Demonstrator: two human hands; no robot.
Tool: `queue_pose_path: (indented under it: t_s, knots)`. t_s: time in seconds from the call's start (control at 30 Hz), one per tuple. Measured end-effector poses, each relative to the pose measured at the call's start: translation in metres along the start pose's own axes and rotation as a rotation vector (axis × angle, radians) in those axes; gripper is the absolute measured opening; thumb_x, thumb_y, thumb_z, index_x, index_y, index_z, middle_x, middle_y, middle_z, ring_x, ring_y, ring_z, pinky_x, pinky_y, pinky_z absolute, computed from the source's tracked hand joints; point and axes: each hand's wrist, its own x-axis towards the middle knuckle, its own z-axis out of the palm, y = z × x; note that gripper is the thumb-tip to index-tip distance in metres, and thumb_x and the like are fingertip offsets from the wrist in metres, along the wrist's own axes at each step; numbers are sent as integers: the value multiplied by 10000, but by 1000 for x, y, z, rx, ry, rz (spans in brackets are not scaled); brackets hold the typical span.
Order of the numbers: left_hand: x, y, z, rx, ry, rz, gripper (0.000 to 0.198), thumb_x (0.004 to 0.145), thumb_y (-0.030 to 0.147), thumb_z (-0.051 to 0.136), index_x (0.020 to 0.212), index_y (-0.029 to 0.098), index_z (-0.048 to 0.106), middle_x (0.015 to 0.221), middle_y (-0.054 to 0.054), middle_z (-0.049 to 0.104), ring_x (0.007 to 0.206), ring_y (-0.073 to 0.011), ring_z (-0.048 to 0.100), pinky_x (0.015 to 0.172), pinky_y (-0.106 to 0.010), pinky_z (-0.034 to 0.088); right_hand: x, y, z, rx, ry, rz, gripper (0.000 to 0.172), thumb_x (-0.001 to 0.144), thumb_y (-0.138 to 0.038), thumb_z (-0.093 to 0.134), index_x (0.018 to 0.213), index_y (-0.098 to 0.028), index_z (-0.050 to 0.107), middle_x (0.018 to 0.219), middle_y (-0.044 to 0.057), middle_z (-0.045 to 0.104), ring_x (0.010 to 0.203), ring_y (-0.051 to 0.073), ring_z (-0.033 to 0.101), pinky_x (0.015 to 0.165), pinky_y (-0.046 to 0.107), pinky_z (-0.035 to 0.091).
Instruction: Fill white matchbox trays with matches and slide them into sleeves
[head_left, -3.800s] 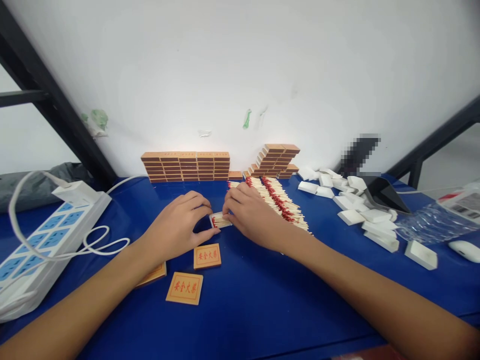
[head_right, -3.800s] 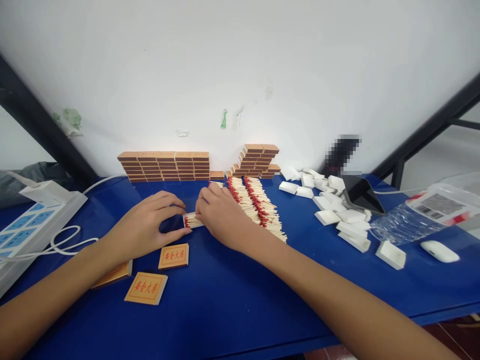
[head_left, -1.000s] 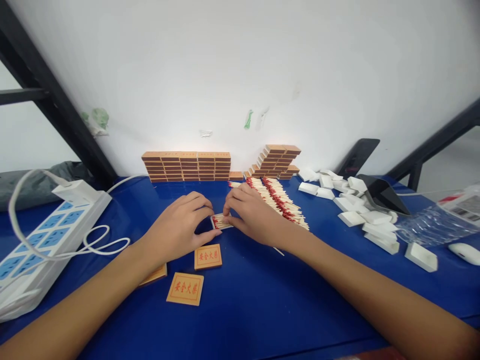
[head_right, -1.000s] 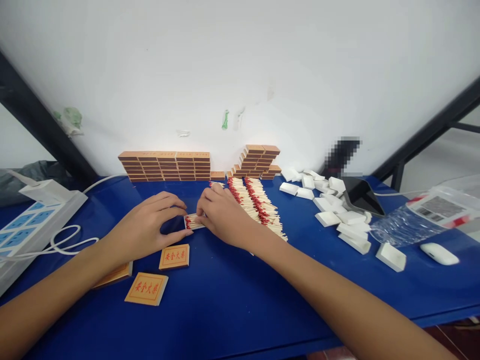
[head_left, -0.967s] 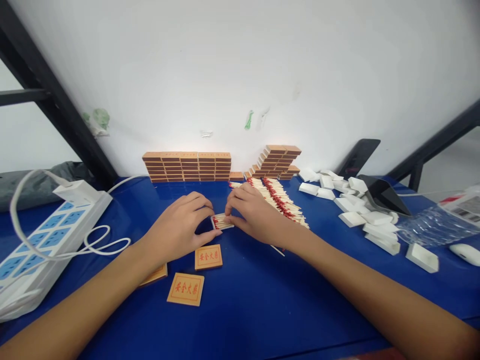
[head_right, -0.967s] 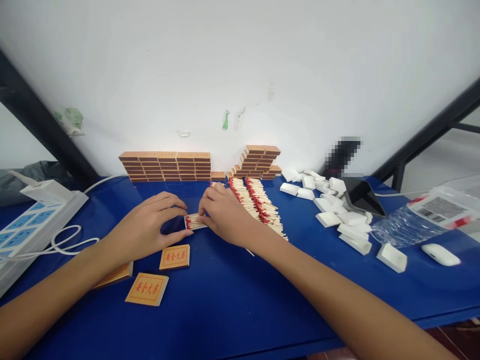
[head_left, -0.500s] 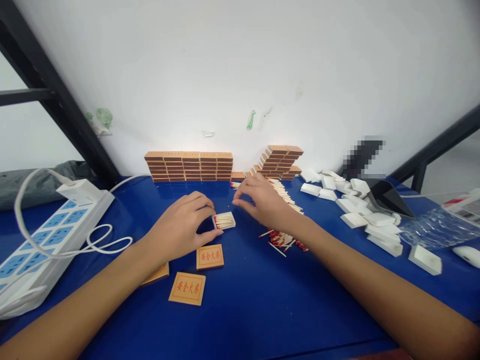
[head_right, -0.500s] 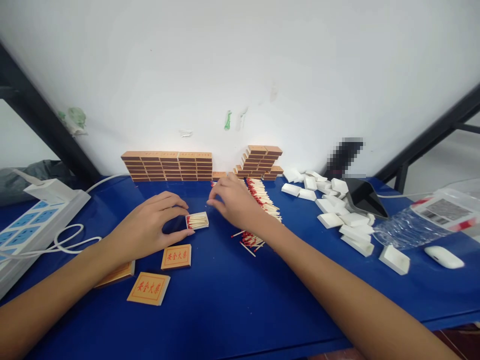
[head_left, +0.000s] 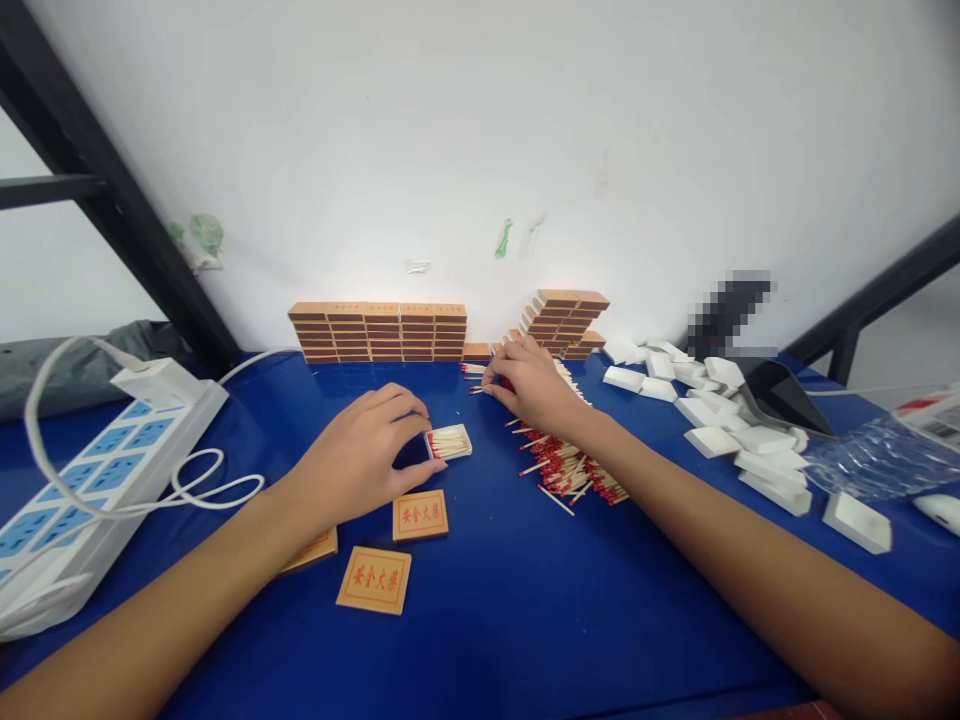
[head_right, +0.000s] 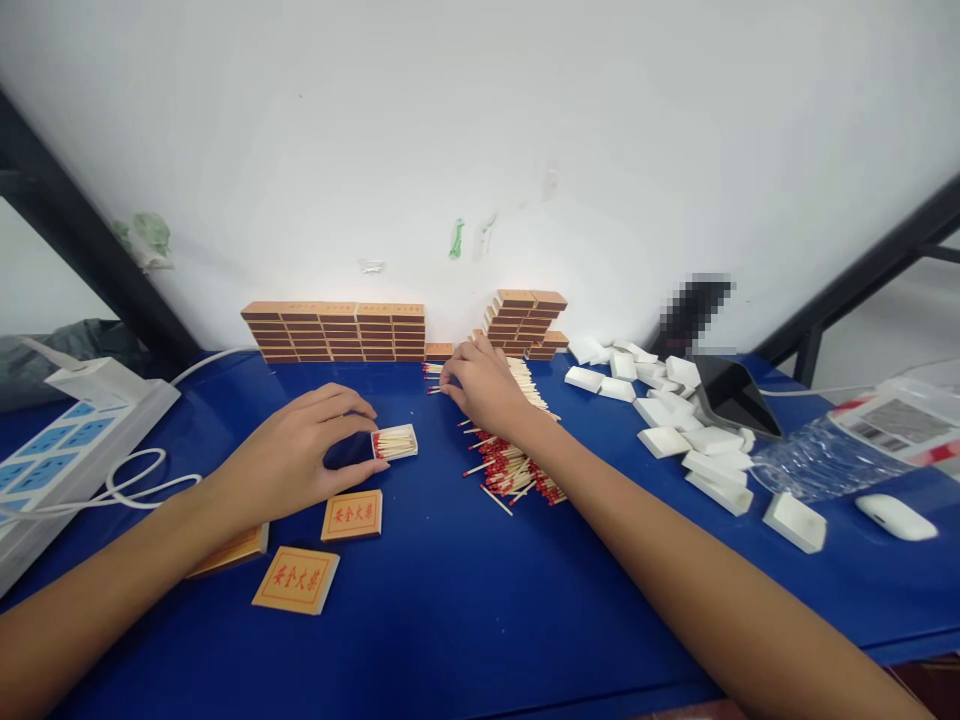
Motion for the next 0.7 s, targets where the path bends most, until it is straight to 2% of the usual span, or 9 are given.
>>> queue_pose_path:
  t_s: [0.13,0.3,0.47,0.7]
  knots:
    - [1,0,0,3,-2,4,276,954,407,762,1024,140,761,1086,-105,738,1085,-279,657,950,-452,579,-2,-1,1,11,-14,-7,83,995,-221,673,926,-197,714,1083,109,663,1184,340,530,986,483,439]
    - [1,1,-1,1,-5,5,287,958,411,758,1037,136,758,1093,-111,737,1090,-282,654,951,-457,577,-7,-8,-6,32,-67,-85,95,1018,-217,636,955,-191,702,1101,116,658,1137,316,535,990,503,445]
    - [0,0,-2,2,-22,-11,279,964,426,746,1023,154,752,1106,-111,737,1097,-284,653,950,-458,574,-11,-13,-12,-28,-77,-84,100,981,-284,721,979,-185,706,1110,131,657,1121,328,538,940,479,449]
    - [0,0,-2,-3,-5,-4,261,952,410,761,1017,157,753,1095,-107,741,1084,-287,659,946,-451,570,-15,-24,-16,-124,-122,-110,172,1051,-259,591,951,-164,694,1099,159,671,1087,323,520,904,450,394]
